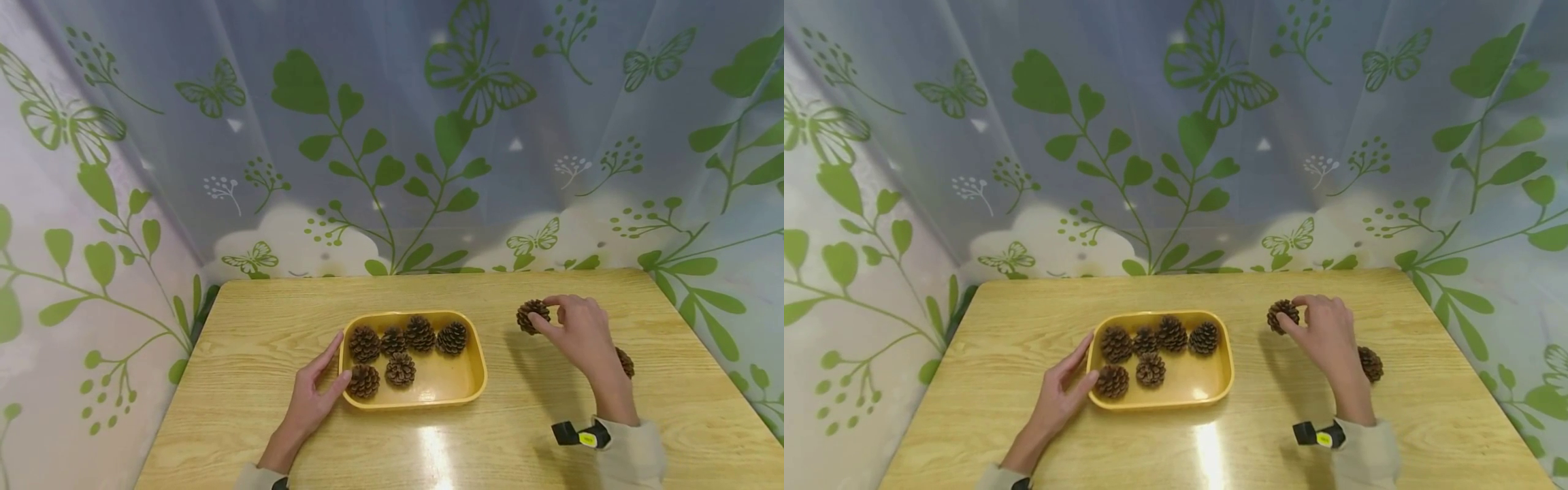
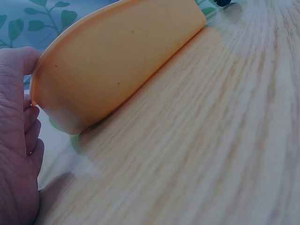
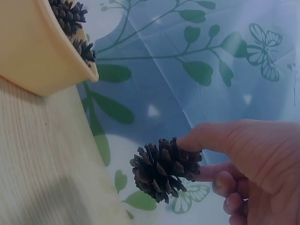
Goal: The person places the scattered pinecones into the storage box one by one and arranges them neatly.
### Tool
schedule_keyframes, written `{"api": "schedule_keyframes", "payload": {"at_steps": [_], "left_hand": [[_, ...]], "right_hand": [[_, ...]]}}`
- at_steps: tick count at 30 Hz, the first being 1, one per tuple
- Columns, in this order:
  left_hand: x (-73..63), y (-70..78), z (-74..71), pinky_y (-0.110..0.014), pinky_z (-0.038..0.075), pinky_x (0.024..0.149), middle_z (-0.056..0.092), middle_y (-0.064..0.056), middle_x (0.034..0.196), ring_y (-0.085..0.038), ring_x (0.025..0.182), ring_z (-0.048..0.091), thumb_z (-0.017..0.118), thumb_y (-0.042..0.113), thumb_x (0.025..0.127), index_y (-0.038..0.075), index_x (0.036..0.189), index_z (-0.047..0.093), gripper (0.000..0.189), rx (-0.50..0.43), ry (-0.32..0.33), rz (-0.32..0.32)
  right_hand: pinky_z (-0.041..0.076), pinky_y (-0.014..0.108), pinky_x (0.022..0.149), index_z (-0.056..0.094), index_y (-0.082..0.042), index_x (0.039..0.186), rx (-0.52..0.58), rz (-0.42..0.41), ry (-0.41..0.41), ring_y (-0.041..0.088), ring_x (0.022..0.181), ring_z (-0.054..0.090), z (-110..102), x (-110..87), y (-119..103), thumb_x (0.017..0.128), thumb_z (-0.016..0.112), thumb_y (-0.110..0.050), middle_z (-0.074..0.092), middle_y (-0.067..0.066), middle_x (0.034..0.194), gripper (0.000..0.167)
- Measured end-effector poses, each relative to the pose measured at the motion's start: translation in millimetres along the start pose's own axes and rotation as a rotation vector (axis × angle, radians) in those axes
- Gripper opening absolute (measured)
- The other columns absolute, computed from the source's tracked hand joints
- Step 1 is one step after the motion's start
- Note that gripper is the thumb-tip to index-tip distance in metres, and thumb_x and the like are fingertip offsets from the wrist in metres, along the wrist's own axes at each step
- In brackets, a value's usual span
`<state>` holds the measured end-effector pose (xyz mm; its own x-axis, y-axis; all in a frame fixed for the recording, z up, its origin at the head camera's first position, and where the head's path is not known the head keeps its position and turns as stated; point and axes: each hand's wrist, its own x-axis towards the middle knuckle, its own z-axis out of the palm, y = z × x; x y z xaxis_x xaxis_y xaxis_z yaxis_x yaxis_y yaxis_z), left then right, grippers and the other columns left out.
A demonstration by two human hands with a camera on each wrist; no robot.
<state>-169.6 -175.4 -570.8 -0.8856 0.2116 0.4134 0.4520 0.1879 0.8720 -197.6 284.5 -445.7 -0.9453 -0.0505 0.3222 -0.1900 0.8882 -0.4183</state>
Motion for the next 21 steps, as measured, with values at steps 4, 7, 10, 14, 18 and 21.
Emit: {"api": "schedule_keyframes", "payload": {"at_steps": [4, 7, 10, 14, 18, 21], "left_hand": [[0.1, 1.5, 0.0, -0.022, 0.028, 0.125, 0.042, -0.012, 0.163, -0.019, 0.153, 0.037, 0.066, 0.005, 0.100, 0.008, 0.160, 0.041, 0.065, 0.000, -0.002, -0.008], [-0.2, 1.2, 0.1, -0.022, 0.028, 0.125, 0.042, -0.011, 0.163, -0.019, 0.153, 0.037, 0.066, 0.004, 0.100, 0.008, 0.160, 0.041, 0.065, 0.001, -0.002, -0.002], [-0.5, 0.5, 0.4, -0.022, 0.028, 0.124, 0.042, -0.013, 0.163, -0.020, 0.152, 0.037, 0.066, 0.004, 0.100, 0.007, 0.160, 0.041, 0.065, 0.005, -0.002, 0.005], [-0.5, -0.6, 0.2, -0.021, 0.028, 0.124, 0.043, -0.016, 0.162, -0.020, 0.152, 0.038, 0.065, 0.002, 0.101, 0.006, 0.160, 0.041, 0.064, 0.012, 0.002, 0.018], [-0.5, -0.4, 0.2, -0.020, 0.028, 0.124, 0.042, -0.015, 0.163, -0.019, 0.152, 0.038, 0.064, 0.003, 0.101, 0.007, 0.160, 0.041, 0.063, 0.006, 0.002, 0.005], [-0.3, 0.5, 0.6, -0.021, 0.028, 0.124, 0.041, -0.013, 0.163, -0.018, 0.152, 0.037, 0.065, 0.005, 0.102, 0.009, 0.160, 0.041, 0.064, -0.001, -0.003, -0.011]], "right_hand": [[0.030, 0.044, 0.071, 0.073, 0.006, 0.114, 0.019, -0.022, 0.010, 0.028, 0.073, 0.043, -0.7, -0.2, -6.9, 0.093, 0.080, -0.022, 0.050, 0.003, 0.071, 0.036], [0.028, 0.044, 0.073, 0.074, 0.005, 0.114, 0.031, -0.030, 0.013, 0.027, 0.074, 0.041, -0.7, -0.3, -13.0, 0.092, 0.081, -0.021, 0.047, 0.003, 0.070, 0.035], [0.026, 0.043, 0.074, 0.075, 0.004, 0.113, 0.042, -0.046, 0.016, 0.027, 0.074, 0.040, -0.3, -0.5, -19.6, 0.092, 0.081, -0.021, 0.044, 0.002, 0.069, 0.034], [0.026, 0.042, 0.073, 0.075, 0.003, 0.113, 0.079, -0.086, 0.018, 0.025, 0.072, 0.038, 1.4, 0.7, -29.1, 0.091, 0.082, -0.021, 0.041, 0.001, 0.069, 0.033], [0.026, 0.039, 0.070, 0.075, 0.003, 0.112, 0.129, -0.128, 0.010, 0.023, 0.072, 0.037, 4.8, 2.3, -37.9, 0.092, 0.082, -0.021, 0.041, 0.001, 0.068, 0.032], [0.028, 0.038, 0.069, 0.075, 0.002, 0.111, 0.143, -0.143, -0.007, 0.022, 0.073, 0.038, 7.5, 2.1, -43.4, 0.092, 0.082, -0.021, 0.041, 0.001, 0.069, 0.031]]}}
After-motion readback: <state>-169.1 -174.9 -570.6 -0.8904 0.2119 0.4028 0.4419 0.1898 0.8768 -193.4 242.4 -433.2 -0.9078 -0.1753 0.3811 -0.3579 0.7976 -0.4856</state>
